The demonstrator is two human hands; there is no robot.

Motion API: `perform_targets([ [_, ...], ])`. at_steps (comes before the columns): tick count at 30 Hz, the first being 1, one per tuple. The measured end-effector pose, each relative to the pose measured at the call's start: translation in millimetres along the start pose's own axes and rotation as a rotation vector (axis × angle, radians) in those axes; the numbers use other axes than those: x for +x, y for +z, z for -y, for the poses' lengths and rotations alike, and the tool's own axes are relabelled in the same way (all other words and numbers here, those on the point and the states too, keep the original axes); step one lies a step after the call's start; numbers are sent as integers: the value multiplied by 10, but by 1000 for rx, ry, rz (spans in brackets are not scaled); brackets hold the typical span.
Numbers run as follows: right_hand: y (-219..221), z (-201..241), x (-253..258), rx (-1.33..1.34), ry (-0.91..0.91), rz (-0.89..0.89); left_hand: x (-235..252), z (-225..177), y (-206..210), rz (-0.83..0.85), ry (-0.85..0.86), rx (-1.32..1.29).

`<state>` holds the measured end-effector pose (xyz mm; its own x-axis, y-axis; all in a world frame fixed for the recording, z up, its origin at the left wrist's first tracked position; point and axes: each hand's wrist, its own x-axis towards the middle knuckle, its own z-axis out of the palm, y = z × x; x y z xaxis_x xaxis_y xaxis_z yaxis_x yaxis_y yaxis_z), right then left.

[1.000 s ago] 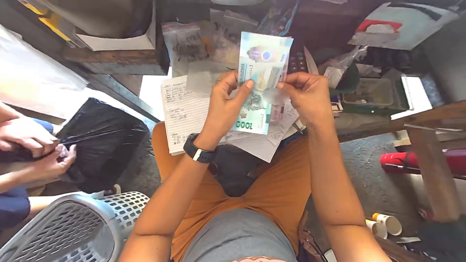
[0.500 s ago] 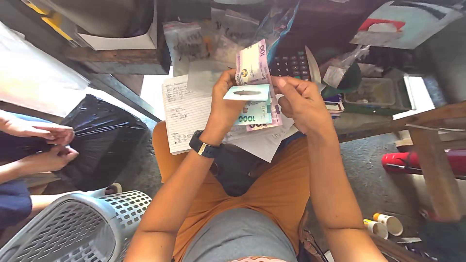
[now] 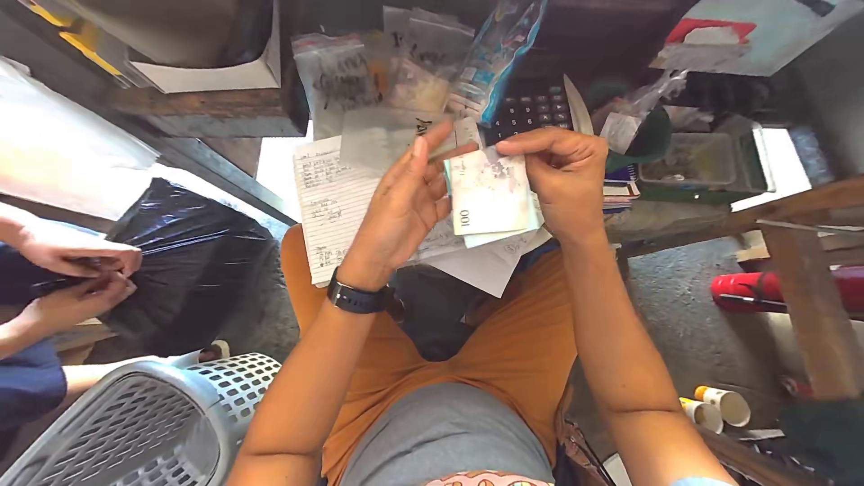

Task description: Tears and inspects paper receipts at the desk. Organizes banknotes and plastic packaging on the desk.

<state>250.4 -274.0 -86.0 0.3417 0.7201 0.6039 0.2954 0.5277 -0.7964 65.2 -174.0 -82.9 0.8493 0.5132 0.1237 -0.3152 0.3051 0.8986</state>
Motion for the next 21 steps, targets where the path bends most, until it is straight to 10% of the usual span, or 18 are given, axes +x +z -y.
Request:
perform_targets([
  [4,153,26,23,-206,-157,29,13,169,223,-251,18,152],
  [9,151,139,18,-208,160,10,89,229,279,-365,62,127],
  [21,355,181,231,-4,254,-260,614,-71,540,-524,341,68],
])
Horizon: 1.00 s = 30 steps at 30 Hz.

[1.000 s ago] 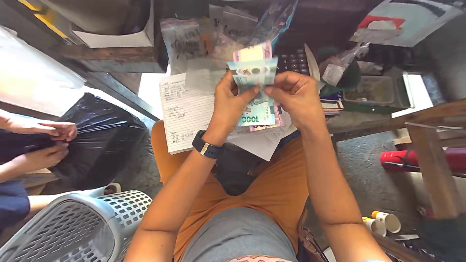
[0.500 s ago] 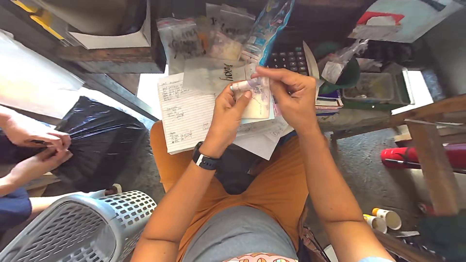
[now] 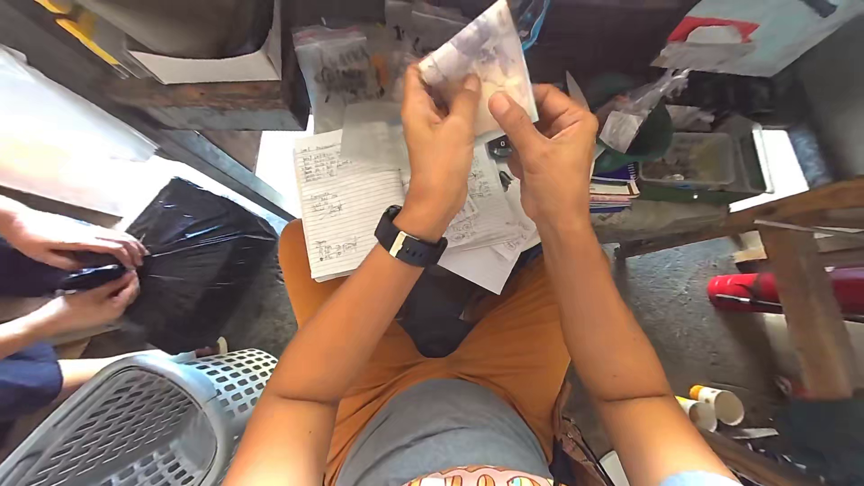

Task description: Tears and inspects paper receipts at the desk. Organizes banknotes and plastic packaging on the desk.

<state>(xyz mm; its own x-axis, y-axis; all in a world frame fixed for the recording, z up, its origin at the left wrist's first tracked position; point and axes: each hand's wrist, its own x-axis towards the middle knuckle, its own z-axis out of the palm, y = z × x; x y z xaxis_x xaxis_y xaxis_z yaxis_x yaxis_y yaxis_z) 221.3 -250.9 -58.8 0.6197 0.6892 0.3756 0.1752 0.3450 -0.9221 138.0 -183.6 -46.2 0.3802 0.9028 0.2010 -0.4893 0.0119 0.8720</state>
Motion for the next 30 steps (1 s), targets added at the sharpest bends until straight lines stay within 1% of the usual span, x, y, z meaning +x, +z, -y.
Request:
perform_targets([
  [2,-10,-15,22,132,71,-94,37,2,24,33,-24,-43],
  [3,-44,-2,36,197,108,-130,56,-16,-11,96,-39,-13],
  [5,-148,50,64,277,175,-145,129,-78,-155,301,-2,207],
  [6,-189,55,66,276,174,-133,171,-116,-220,385,33,328],
  [7,-213,48,70,242,144,-111,209,-157,-262,427,52,394],
  [9,-242,37,88,119,39,-55,245,-232,-271,414,39,386],
  [11,-264,57,133,14,-57,-8,241,-279,-223,350,-21,280],
  [13,-305,102,196,-39,-104,23,237,-283,-205,339,-49,229],
  [15,-386,147,243,-70,-94,60,262,-272,-245,402,-52,238],
  [18,-488,171,237,-84,-31,101,295,-276,-328,500,-5,329],
  [20,-524,162,221,-87,-32,116,307,-289,-363,553,17,352],
  [23,-601,141,210,-117,-39,89,348,-331,-432,590,-26,389],
  [24,-662,137,225,-151,-39,57,398,-345,-493,580,-10,433],
  [25,-737,130,242,-195,-34,17,477,-347,-580,558,47,504],
  [27,-884,116,238,-269,-5,-42,626,-340,-788,483,193,725],
  [28,-930,111,209,-291,24,-56,634,-350,-869,466,228,842],
  [29,-958,98,167,-310,55,-64,576,-357,-917,485,243,927],
  [30,-987,79,115,-328,83,-62,463,-349,-940,548,237,987],
])
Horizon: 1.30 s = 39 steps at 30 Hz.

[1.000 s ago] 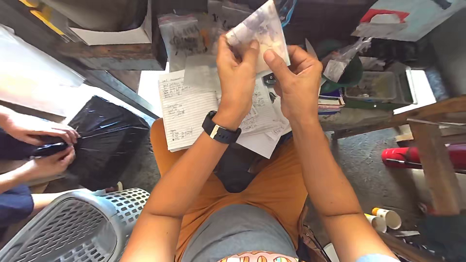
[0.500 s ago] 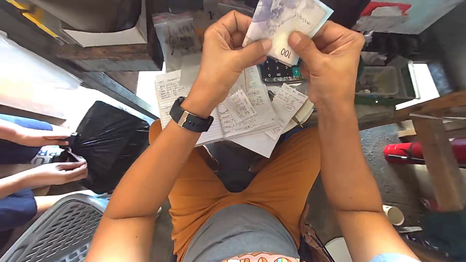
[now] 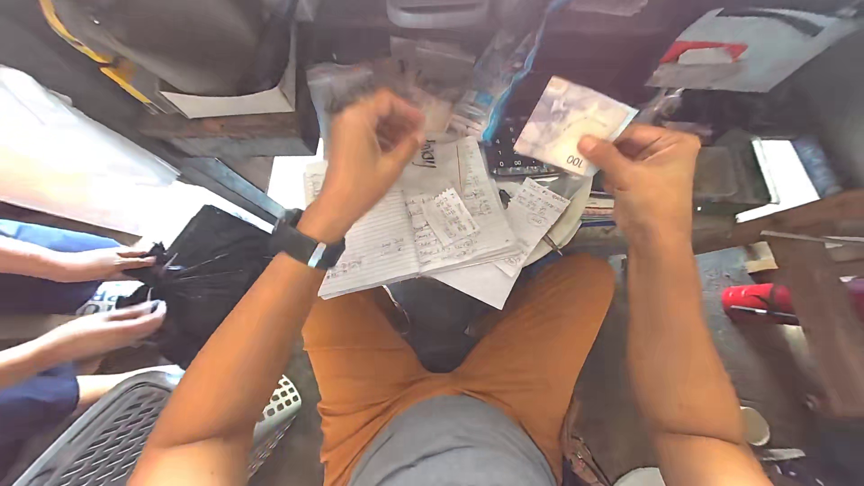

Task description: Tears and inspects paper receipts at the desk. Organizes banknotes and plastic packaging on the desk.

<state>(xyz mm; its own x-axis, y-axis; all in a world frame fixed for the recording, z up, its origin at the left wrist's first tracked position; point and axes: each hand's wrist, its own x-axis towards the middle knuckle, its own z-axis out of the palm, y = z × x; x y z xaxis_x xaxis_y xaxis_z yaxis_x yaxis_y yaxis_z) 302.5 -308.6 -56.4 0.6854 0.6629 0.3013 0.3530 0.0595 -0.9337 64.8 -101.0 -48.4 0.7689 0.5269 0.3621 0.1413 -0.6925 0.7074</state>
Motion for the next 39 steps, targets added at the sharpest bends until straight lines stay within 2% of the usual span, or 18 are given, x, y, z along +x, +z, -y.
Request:
perform_targets([
  [3,-109,-123,-107,-67,90,8,-339,-10,273,223,99,148],
  [5,-169,-160,-159,-83,153,59,-451,38,373,220,53,303],
  [7,-157,-145,-245,-83,207,156,-441,87,389,186,-73,436],
  [10,-41,-196,-325,-113,198,237,-409,65,499,195,-182,525],
  [14,135,-337,-399,-104,202,156,-393,25,596,283,-218,452],
  [17,258,-396,-486,-54,220,76,-324,-56,566,408,-315,364],
  [19,318,-419,-534,-34,221,40,-302,-53,545,445,-305,293],
  [21,351,-427,-566,-39,210,9,-340,-62,518,345,-250,168],
  [24,392,-444,-583,-19,199,-30,-412,-138,529,91,-276,-13],
  [26,429,-445,-597,-28,203,-34,-470,-121,561,-8,-259,-72],
  [28,458,-446,-602,-43,215,-33,-518,-128,556,-46,-229,-264],
  [31,477,-443,-616,-33,224,-18,-586,-221,558,-41,-303,-720],
  [33,497,-386,-622,9,228,0,-621,-289,588,-36,-366,-886],
  [39,535,-158,-714,132,183,46,-647,-377,893,-172,-319,-504],
])
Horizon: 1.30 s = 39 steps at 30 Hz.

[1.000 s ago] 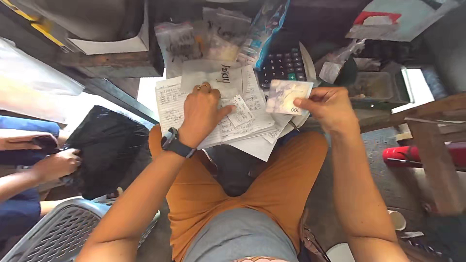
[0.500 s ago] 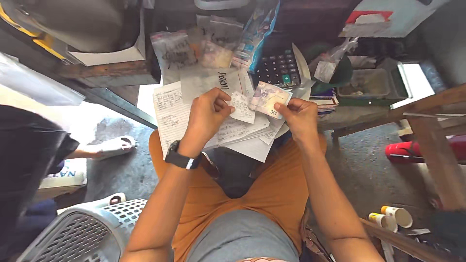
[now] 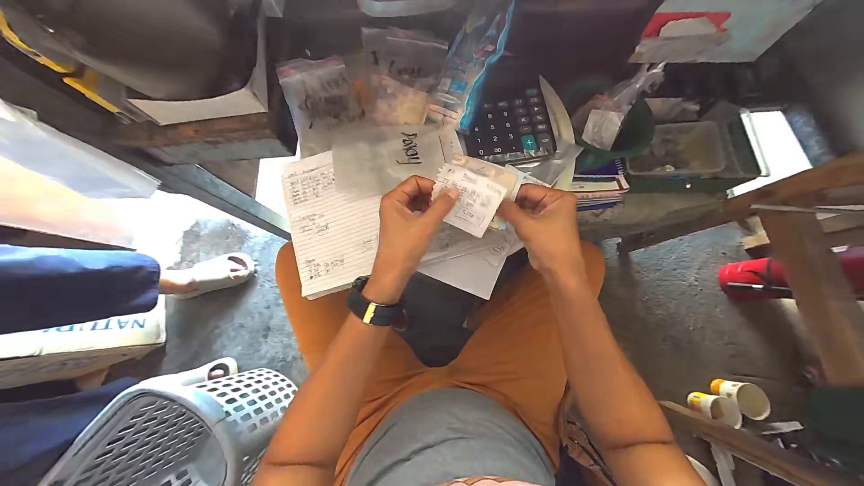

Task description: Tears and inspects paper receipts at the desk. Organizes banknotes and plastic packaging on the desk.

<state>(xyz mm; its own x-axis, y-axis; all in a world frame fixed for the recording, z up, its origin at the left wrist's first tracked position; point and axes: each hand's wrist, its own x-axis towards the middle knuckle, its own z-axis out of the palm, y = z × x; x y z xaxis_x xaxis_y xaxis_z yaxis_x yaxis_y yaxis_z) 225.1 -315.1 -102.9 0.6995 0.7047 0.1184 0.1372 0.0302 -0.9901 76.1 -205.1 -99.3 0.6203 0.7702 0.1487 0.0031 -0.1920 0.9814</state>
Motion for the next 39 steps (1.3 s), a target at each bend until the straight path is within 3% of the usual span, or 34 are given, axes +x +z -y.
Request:
perform_targets([
  [4,-17,19,-36,19,0,12,-18,31,128,-55,-62,-19],
  [12,-71,16,-22,59,22,100,-29,7,119,135,-55,-220],
  [15,-88,4,-42,30,27,106,-121,50,127,91,5,-172],
  [21,-103,45,-186,17,99,39,-110,120,453,-165,-3,-196],
  [24,-171,-51,-204,2,48,10,-133,132,453,-135,-52,-186],
  [27,-381,-136,-323,39,39,47,-23,54,347,-14,-64,-65],
  [30,-716,-200,-435,11,91,-32,320,-81,399,236,169,128],
  [33,-1135,-324,-492,27,161,-209,908,-146,829,397,389,529],
  [36,-1425,-325,-559,28,168,-390,1125,-216,1369,639,245,995],
  [39,-1578,-328,-650,29,173,-465,1105,-321,1629,725,114,1207],
])
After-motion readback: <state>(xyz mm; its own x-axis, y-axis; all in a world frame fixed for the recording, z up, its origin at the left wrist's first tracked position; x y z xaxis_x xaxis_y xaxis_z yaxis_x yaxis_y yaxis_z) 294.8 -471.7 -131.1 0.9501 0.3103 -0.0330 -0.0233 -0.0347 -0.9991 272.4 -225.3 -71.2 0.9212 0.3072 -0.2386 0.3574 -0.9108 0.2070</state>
